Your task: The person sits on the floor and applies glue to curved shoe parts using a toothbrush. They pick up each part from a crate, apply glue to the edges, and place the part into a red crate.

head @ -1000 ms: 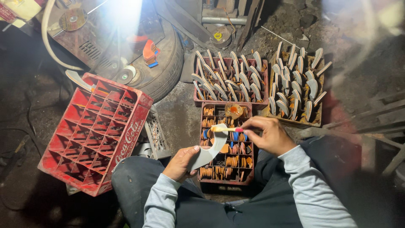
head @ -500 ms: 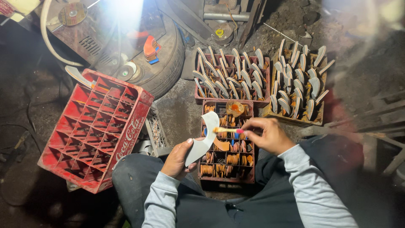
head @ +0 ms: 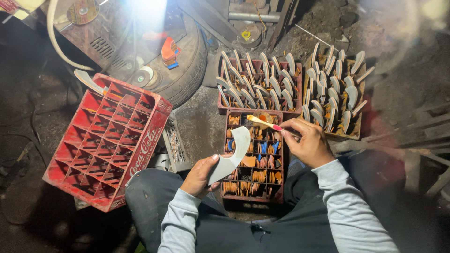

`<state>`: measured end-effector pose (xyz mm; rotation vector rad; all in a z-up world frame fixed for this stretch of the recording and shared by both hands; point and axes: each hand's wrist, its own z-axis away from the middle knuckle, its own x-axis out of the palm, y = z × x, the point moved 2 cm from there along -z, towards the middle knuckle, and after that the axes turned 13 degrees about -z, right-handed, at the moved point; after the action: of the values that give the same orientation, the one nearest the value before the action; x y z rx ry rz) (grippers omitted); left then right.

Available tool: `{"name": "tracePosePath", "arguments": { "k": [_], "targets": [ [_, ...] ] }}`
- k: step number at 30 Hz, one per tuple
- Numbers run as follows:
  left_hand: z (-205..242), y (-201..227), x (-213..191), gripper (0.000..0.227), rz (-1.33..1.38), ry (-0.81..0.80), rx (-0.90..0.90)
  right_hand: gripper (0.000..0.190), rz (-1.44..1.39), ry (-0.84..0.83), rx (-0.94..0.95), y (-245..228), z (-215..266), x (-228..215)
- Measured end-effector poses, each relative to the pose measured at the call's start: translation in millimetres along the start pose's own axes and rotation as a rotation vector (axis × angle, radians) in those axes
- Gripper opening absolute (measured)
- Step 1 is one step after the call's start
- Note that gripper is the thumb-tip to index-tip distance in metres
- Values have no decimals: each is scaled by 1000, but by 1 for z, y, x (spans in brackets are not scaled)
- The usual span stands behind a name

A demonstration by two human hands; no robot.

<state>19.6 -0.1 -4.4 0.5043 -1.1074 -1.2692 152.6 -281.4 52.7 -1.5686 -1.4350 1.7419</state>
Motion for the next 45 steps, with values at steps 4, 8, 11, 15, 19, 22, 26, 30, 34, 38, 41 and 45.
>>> {"name": "tracePosePath", "arguments": {
  "k": [4,8,11,15,19,22,26,30,34,38,41,45],
  "targets": [
    [-4,-3,-3,54,38,57,-17,13,-23,-24,-146,-4,1,11],
    [-6,-6,-5,55,103,73,1,16,-71,-138,-141,-11,9,27],
    [-6,-6,-5,53,129,109,-2,17,-80,-236,-83,-15,13,28],
    [-5,0,-6,53,129,133,9,16,-94,-233,-122,-20,9,23],
    [-5,-1,-3,53,63,123,14,14,-61,-155,-98,-19,8,20],
    [-5,1,-2,53,58,135,10,16,-105,-289,20,-17,7,24],
    [-4,1,-3,52,72,87,19,14,-53,-243,-50,-19,6,23],
    [-6,-1,0,51,87,122,5,14,-24,-242,-168,-23,9,19],
    [-6,-2,-2,50,83,144,20,14,40,-303,84,-21,6,20],
    [-9,-4,-1,49,92,150,-5,17,-18,-185,-241,-27,8,20],
    [-9,-2,-1,50,83,166,29,17,33,-248,-195,-29,8,20],
    [-9,-4,-3,50,85,168,30,15,32,-216,-71,-32,6,17]
  ]
}}
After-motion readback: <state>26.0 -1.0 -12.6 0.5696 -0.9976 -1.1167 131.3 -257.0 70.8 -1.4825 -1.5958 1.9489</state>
